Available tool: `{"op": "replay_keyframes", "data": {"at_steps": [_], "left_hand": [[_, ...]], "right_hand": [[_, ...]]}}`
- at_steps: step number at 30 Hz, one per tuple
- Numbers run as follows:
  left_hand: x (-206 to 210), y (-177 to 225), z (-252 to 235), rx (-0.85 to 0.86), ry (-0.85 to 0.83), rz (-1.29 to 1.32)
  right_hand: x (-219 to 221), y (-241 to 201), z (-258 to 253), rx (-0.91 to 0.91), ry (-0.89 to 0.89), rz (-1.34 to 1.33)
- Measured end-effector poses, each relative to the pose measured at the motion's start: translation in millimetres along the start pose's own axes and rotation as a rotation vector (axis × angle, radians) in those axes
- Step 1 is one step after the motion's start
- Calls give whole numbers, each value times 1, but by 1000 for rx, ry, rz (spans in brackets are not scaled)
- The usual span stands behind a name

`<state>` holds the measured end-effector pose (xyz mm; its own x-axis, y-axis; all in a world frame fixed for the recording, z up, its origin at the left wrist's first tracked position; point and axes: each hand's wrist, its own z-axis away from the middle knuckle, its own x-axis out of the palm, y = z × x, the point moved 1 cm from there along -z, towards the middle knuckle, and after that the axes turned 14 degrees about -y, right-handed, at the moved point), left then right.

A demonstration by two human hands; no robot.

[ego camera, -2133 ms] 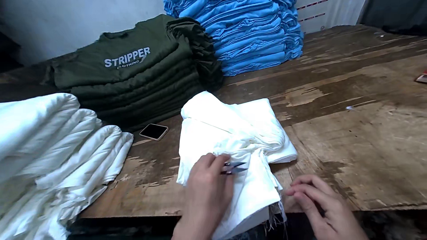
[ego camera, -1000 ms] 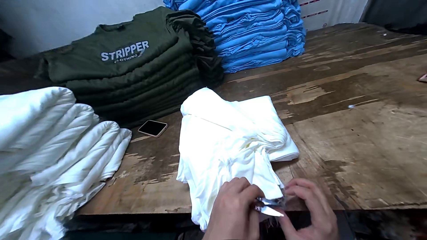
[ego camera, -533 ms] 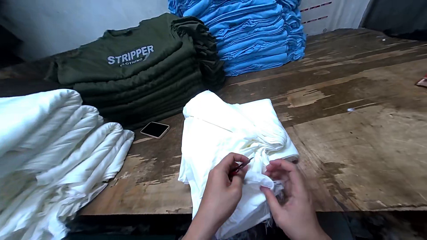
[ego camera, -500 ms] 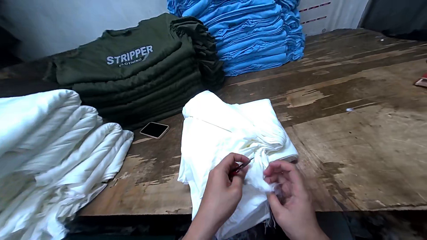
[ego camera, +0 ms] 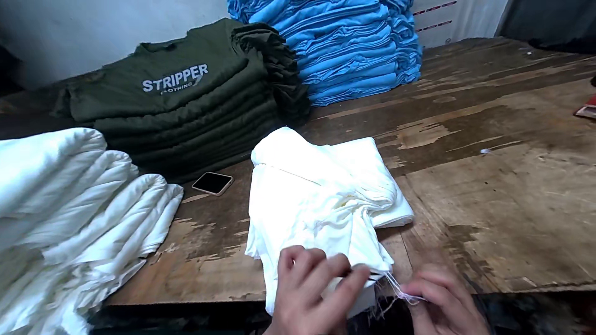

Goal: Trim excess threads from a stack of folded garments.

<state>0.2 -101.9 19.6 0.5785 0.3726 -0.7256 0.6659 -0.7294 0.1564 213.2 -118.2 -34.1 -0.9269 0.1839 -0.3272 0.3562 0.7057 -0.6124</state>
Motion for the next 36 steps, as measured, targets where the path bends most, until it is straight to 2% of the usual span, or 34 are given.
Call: {"op": "replay_keyframes", "data": {"at_steps": [4, 7, 10, 13, 15, 17, 19, 21, 22, 24, 26, 27, 28, 30, 32, 34, 36], "left_hand": [[12, 3, -4, 264, -12, -211], [19, -1, -10, 308, -15, -203], [21, -3, -14, 169, -62, -97], [24, -13, -19, 38, -268, 7], [16, -26, -16, 25, -303, 100], [-7, -44, -8, -18, -230, 100], [-35, -70, 0, -90, -176, -29], [-51, -96, 9, -177, -170, -165], [-55, -104, 13, -226, -184, -213], [-55, -107, 20, -340, -232, -258], [-48, -93, 22, -456, -266, -246], [-45, -82, 20, -516, -258, -230], [-42, -70, 15, -578, -234, -228], [-37, -47, 3, -653, -167, -243], [-25, -33, -6, -629, -58, -281], [-7, -34, -5, -454, 55, -308], [4, -46, 1, -193, 47, -234]], "right_hand": [[6, 0, 1, 2, -15, -65], [6, 1, 1, -10, -23, -98], [-13, 8, -3, 13, -200, 66], [-33, 13, -18, 129, -472, 390], [-32, 11, -26, 139, -482, 409], [-18, 10, -28, 85, -469, 334], [3, 19, -25, 3, -438, 315], [4, 30, -24, -94, -393, 212], [-7, 30, -27, -113, -448, 172], [-39, 18, -34, -33, -705, 239], [-62, 2, -41, 110, -1012, 348], [-66, -3, -44, 129, -1051, 355], [-64, -6, -47, 101, -974, 313], [-45, -6, -49, 6, -696, 83], [-20, 2, -49, -54, -536, -31], [-2, 17, -43, -74, -473, 198], [5, 32, -34, -137, -392, 343]]}}
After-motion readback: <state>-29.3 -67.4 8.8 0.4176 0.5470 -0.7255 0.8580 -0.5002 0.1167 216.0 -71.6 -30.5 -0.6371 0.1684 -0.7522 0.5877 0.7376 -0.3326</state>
